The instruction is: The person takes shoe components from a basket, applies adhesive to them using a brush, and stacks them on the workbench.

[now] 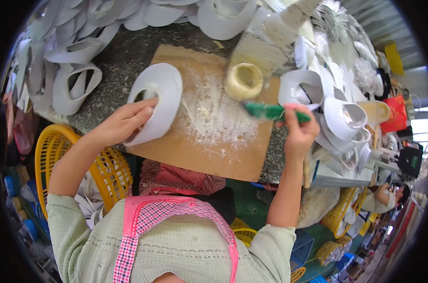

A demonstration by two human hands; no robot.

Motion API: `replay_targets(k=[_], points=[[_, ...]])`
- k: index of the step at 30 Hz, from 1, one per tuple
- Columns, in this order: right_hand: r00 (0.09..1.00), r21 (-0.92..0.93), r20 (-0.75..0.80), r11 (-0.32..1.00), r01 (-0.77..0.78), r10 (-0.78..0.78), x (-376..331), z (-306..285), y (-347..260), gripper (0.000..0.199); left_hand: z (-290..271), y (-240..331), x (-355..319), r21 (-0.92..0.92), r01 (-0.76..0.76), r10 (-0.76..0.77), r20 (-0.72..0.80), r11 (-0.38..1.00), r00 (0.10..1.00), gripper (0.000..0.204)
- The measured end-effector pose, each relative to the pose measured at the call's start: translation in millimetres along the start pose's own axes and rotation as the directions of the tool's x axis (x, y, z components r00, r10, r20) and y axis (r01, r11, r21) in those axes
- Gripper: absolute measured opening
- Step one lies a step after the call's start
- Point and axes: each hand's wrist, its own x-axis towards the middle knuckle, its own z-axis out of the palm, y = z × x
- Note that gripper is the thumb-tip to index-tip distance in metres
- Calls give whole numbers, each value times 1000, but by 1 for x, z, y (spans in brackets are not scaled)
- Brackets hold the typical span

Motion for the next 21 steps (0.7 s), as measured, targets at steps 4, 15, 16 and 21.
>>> replay_targets(k=[4,15,16,21], points=[[981,372,154,926,56,-121,-28,65,-16,12,11,-15,0,-491,125,-59,148,862,987,68],[789,330,438,893,305,-431,-41,120,-43,11,5,-16,-17,-600,29,15,69,800,998,105],[897,343,192,883,320,-399,-29,125,-46,12,4,-14,-16,-598,29,18,73,801,997,105],[618,341,493,790,510,-612,-47,128,-35,5,3,-22,-9,-781,43,-60,7,623,998,98]])
